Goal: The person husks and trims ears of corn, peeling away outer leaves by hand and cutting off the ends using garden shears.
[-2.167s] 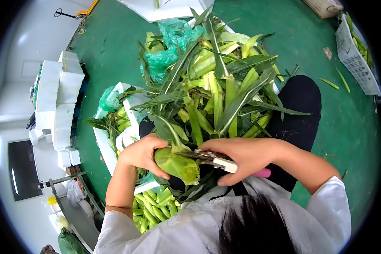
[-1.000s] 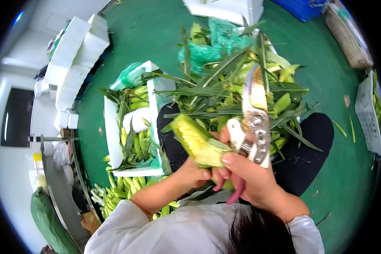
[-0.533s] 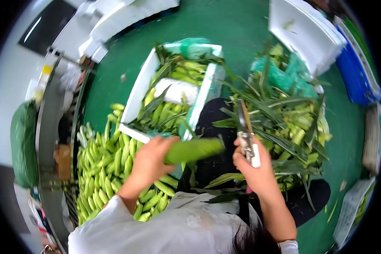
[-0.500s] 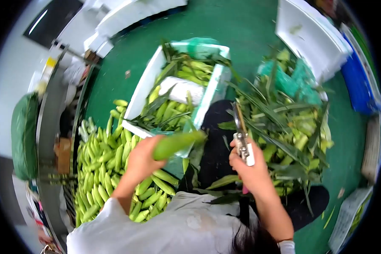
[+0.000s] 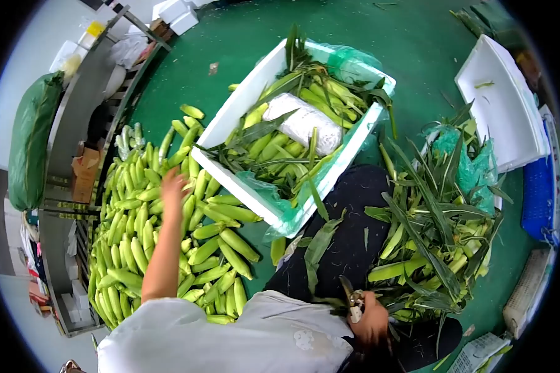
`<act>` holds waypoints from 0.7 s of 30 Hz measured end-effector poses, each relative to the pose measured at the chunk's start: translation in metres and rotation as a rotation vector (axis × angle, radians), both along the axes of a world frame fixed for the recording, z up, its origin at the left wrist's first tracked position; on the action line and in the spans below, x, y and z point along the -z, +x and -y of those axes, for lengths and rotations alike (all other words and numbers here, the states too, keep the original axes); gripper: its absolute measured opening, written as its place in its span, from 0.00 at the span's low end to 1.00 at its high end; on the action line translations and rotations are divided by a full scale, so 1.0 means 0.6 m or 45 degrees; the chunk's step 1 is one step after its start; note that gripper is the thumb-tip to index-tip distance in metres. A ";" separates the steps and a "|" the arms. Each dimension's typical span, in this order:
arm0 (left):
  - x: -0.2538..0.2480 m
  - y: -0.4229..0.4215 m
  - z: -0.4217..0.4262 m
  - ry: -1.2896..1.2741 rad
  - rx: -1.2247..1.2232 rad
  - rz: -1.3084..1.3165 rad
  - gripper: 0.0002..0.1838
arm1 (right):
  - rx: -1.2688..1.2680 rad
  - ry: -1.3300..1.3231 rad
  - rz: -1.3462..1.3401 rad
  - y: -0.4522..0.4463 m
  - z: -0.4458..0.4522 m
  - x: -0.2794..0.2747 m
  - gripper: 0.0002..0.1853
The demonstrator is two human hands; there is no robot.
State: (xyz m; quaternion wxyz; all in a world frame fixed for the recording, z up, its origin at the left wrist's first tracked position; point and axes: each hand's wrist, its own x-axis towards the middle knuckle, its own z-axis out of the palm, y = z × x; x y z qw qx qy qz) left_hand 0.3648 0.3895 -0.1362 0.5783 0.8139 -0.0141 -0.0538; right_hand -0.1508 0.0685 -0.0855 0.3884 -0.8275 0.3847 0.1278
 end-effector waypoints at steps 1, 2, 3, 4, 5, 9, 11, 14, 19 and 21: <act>0.011 -0.007 0.125 -0.142 0.347 -0.174 0.17 | 0.076 -0.072 -0.109 -0.007 0.012 0.005 0.21; 0.038 -0.021 0.230 0.081 0.672 0.080 0.18 | 0.221 -0.146 0.089 -0.012 0.034 -0.003 0.21; 0.048 -0.046 0.332 0.490 0.756 0.638 0.18 | 0.372 -0.227 0.283 -0.016 0.064 -0.017 0.22; 0.067 -0.049 0.411 0.476 1.012 0.755 0.20 | 0.490 -0.482 0.328 -0.015 0.094 -0.023 0.22; 0.077 -0.054 0.476 0.573 1.193 0.889 0.20 | 0.598 -0.743 0.374 -0.013 0.131 -0.024 0.23; 0.189 -0.036 0.675 1.020 1.792 1.463 0.19 | 0.862 -1.006 0.275 -0.048 0.291 0.041 0.21; 0.199 -0.062 0.720 1.592 2.071 1.560 0.23 | 0.875 -0.760 0.287 -0.068 0.340 0.125 0.20; 0.226 -0.069 0.767 2.087 2.103 1.605 0.23 | 0.837 -0.785 -0.038 -0.024 0.354 0.164 0.21; 0.241 -0.091 0.748 2.317 1.777 1.743 0.22 | 0.801 -0.816 0.124 -0.051 0.358 0.202 0.25; 0.166 -0.112 0.730 2.336 1.862 1.484 0.27 | 0.797 -0.780 0.165 -0.064 0.361 0.208 0.23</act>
